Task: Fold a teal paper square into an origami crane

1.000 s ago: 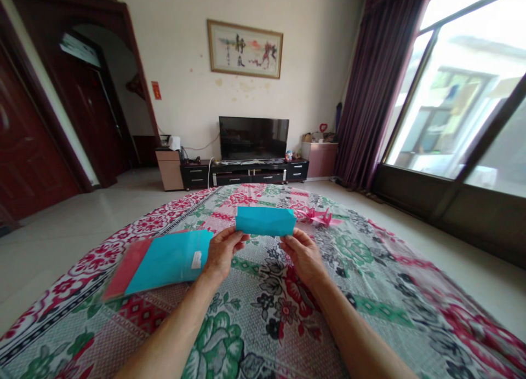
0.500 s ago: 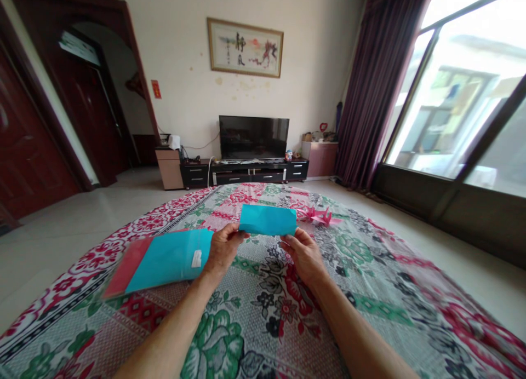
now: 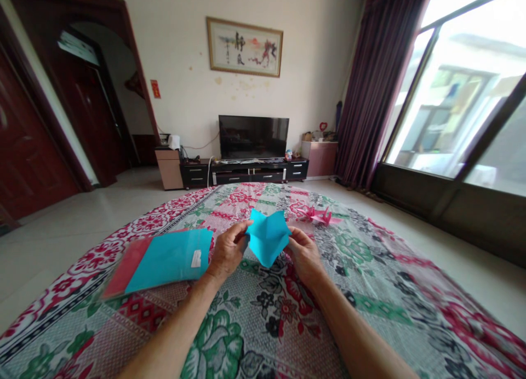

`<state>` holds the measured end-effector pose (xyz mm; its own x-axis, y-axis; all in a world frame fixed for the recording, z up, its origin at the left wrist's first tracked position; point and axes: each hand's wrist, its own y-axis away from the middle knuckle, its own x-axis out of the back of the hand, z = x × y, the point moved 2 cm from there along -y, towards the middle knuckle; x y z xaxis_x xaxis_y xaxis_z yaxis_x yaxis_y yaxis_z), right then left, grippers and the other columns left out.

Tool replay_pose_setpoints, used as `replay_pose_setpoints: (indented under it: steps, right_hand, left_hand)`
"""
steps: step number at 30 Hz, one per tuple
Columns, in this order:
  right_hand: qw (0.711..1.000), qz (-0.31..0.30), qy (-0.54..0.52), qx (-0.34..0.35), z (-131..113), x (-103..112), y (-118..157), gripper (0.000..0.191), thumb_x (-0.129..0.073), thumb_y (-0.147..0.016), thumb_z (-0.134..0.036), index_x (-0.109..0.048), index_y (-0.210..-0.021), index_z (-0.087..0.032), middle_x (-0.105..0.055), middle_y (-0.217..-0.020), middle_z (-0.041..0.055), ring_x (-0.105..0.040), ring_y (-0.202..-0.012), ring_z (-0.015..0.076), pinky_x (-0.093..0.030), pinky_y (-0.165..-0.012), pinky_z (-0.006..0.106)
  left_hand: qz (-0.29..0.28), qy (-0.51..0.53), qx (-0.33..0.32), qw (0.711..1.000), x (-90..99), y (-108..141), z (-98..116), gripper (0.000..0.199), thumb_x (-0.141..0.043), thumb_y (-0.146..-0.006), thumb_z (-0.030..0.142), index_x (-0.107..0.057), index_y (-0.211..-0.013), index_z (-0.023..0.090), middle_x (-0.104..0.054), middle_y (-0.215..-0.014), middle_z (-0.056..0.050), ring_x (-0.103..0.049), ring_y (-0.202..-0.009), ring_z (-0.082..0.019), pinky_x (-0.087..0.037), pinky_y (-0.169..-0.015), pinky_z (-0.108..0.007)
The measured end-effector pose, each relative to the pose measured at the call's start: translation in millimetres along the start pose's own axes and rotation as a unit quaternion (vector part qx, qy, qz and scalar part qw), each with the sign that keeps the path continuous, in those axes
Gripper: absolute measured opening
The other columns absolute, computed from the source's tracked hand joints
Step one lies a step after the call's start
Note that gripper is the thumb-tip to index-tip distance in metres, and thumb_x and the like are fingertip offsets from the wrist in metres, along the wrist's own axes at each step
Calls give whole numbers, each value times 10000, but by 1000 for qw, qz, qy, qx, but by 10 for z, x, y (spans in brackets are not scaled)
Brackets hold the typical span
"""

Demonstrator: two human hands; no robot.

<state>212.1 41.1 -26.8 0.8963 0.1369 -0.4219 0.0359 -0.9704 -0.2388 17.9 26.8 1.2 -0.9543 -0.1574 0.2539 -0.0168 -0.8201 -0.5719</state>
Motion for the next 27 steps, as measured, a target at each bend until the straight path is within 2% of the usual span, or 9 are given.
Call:
replay_pose_setpoints:
  steps: [3,5,7,10,12,16,21,25,27]
  right_hand:
    - [1000,5,-16,-13,-6,-43,21,192,-724,-668,-300,-647,-831,-233,-646,-818,-21,-576,-726,121,-490,-719,284]
    - [1000,5,-25,-17,-14,-84,35,188,-725,-664,-295,-645,-822,-232,-645,-823,-19,-575,-732,126,-497,-712,291]
    - [999,2,-30,-16,-20,-121,45,186,-722,-667,-292,-644,-824,-231,-647,-834,-15,-575,-739,130,-503,-712,298]
    - [999,-2,-33,-13,-21,-154,50,187,-720,-665,-285,-644,-825,-226,-650,-837,-11,-579,-744,134,-508,-730,312]
    - [999,-4,-34,-11,-21,-165,51,185,-719,-663,-279,-644,-823,-226,-650,-833,-12,-582,-744,134,-509,-735,313]
    - [1000,-8,-21,-5,-29,-179,55,169,-700,-672,-290,-641,-818,-230,-647,-838,-18,-583,-738,131,-507,-723,301]
    - [1000,1,14,-6,-35,-200,59,170,-681,-648,-302,-632,-785,-213,-639,-751,-24,-572,-660,125,-493,-671,282]
    - [1000,-12,27,-9,-37,-233,76,113,-648,-637,-237,-612,-741,-208,-594,-643,-47,-534,-596,102,-478,-671,261]
    - [1000,-16,18,-8,-41,-245,87,90,-636,-636,-215,-597,-717,-208,-578,-630,-53,-521,-589,94,-472,-662,247]
  left_hand:
    - [-6,37,34,999,-53,14,23,462,-551,-767,241,-525,-1226,195,-679,-922,-38,-604,-674,-129,-454,-596,-208]
    - [5,55,57,997,-75,16,41,494,-566,-757,265,-509,-1240,176,-679,-910,-35,-599,-650,-120,-449,-572,-203]
    - [21,74,80,994,-83,13,57,464,-586,-735,285,-562,-1178,150,-688,-902,-42,-619,-716,-139,-469,-629,-218]
    - [34,73,104,991,-81,10,70,323,-599,-702,293,-665,-976,135,-701,-853,-42,-630,-773,-169,-480,-693,-243]
    - [24,67,117,991,-82,12,66,258,-595,-689,286,-681,-883,139,-698,-785,-26,-625,-716,-165,-472,-646,-237]
    - [-17,100,143,984,-100,29,60,251,-567,-666,240,-672,-874,147,-692,-740,-6,-615,-640,-156,-452,-577,-229]
    - [-23,114,153,981,-113,44,112,257,-559,-669,243,-664,-885,151,-693,-784,-19,-608,-650,-156,-456,-594,-241]
    - [-54,146,141,978,-149,47,138,258,-602,-685,281,-660,-896,146,-686,-827,-37,-607,-713,-162,-458,-651,-251]
    - [-66,151,136,977,-165,50,125,255,-615,-699,311,-661,-885,142,-676,-786,-30,-596,-698,-157,-450,-648,-248]
